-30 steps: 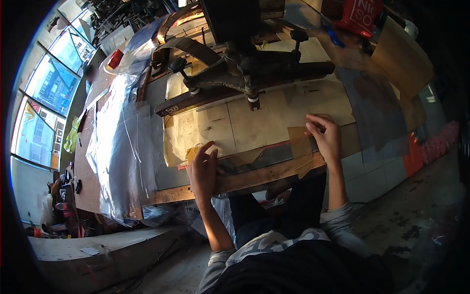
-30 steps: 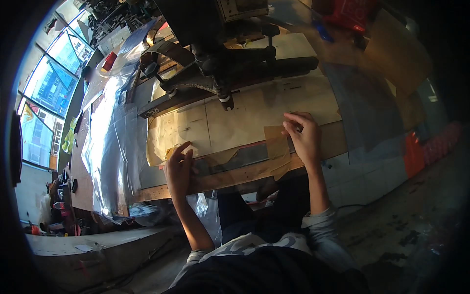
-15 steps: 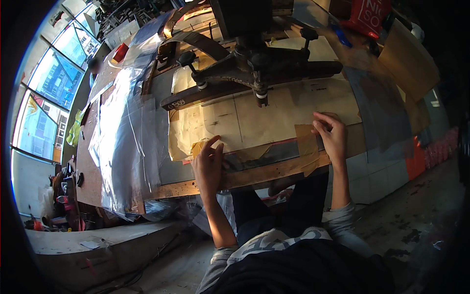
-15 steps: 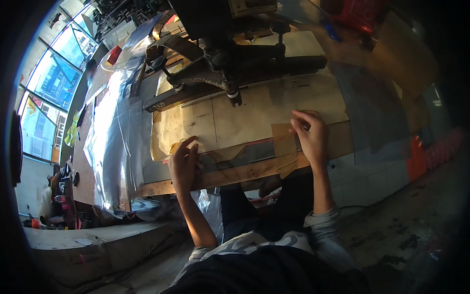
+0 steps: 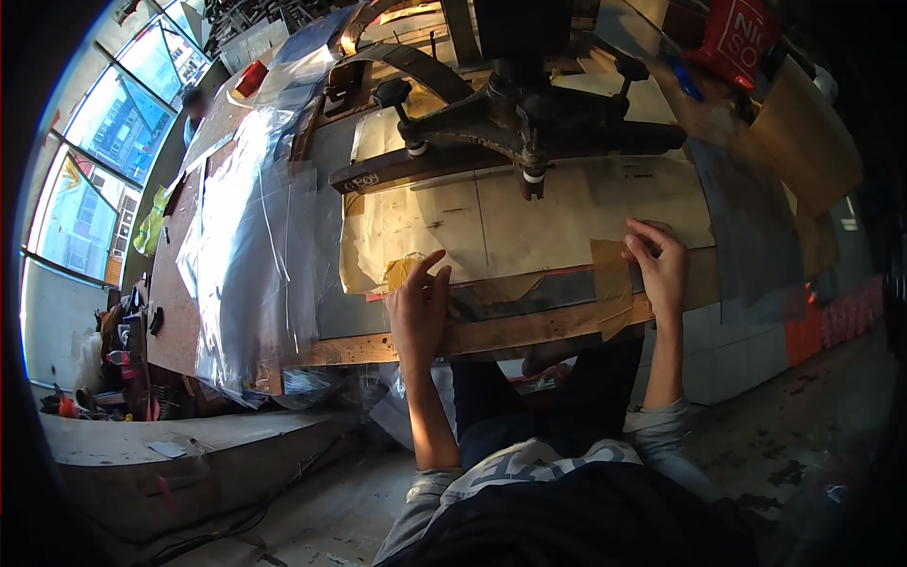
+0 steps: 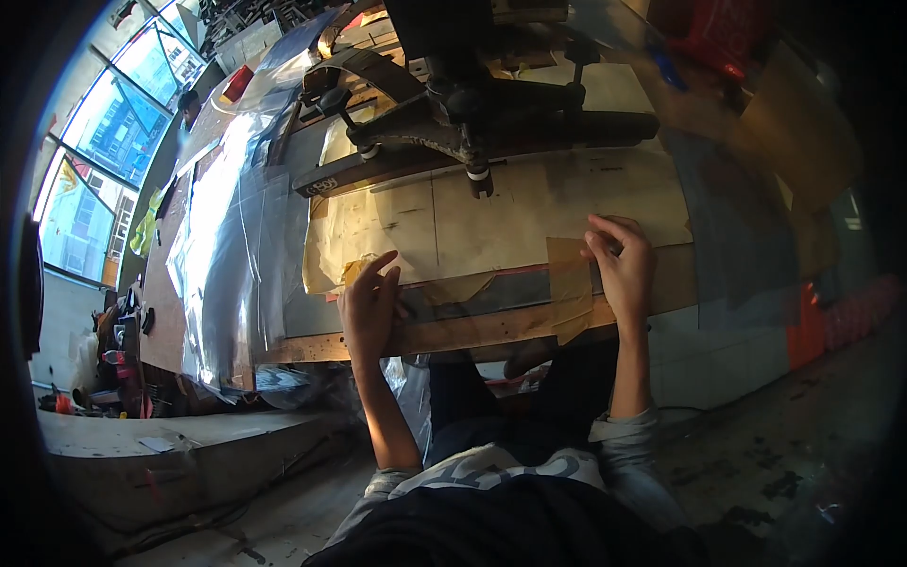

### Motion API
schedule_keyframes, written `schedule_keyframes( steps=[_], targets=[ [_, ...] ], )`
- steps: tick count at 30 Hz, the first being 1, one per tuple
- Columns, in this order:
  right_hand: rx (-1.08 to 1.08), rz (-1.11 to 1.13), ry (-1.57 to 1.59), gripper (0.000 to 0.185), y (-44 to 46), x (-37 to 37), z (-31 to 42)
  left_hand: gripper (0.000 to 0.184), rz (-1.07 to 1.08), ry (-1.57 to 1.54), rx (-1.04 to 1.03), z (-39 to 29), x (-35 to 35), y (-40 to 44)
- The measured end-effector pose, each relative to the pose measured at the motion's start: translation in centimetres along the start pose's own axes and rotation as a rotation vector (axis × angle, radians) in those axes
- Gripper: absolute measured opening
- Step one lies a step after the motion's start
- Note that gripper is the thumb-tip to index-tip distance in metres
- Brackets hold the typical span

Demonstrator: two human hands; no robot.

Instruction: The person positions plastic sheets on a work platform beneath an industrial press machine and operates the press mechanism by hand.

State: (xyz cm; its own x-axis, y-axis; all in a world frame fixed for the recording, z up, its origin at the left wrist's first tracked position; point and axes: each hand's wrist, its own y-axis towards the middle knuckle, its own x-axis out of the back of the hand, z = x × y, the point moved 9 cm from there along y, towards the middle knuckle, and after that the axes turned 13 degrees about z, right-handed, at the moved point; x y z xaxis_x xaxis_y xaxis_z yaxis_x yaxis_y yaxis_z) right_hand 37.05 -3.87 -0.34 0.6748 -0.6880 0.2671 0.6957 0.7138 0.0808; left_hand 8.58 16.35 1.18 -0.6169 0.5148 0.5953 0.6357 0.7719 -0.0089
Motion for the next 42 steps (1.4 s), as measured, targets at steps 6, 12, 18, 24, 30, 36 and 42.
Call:
schedule_keyframes(
  steps=[6, 12, 18, 24, 30, 36, 42],
  targets=[
    [-0.006, 0.015, 0.034, 0.022, 0.2, 0.1, -0.8, 0.023, 0.008, -0.005, 0.069, -0.1, 0.1, -0.3],
    [-0.051, 0.020, 0.041, 0.023, 0.3, 0.2, -1.4, 0.023, 0.012, -0.001, 0.071, 0.1, 0.0, -0.3],
    [-0.027, 0.002, 0.045, 0.023, 0.2, 0.1, -0.8, 0.024, 0.010, -0.021, 0.074, 0.0, -0.1, -0.3],
    [-0.027, -0.004, 0.038, 0.023, 0.3, 0.2, -0.6, 0.023, 0.000, 0.007, 0.064, -0.3, 0.1, -0.4],
    [-0.025, -0.002, 0.012, 0.023, 0.1, 0.2, -0.7, 0.023, 0.010, -0.013, 0.073, 0.3, -0.2, -0.3],
    [-0.010, -0.011, 0.011, 0.023, 0.2, 0.1, -0.5, 0.024, -0.007, 0.018, 0.042, 0.6, -0.2, -0.3],
    [-0.004, -0.014, 0.040, 0.023, 0.2, 0.1, -0.3, 0.026, 0.010, -0.007, 0.075, 0.5, -0.3, -0.3]
  ],
)
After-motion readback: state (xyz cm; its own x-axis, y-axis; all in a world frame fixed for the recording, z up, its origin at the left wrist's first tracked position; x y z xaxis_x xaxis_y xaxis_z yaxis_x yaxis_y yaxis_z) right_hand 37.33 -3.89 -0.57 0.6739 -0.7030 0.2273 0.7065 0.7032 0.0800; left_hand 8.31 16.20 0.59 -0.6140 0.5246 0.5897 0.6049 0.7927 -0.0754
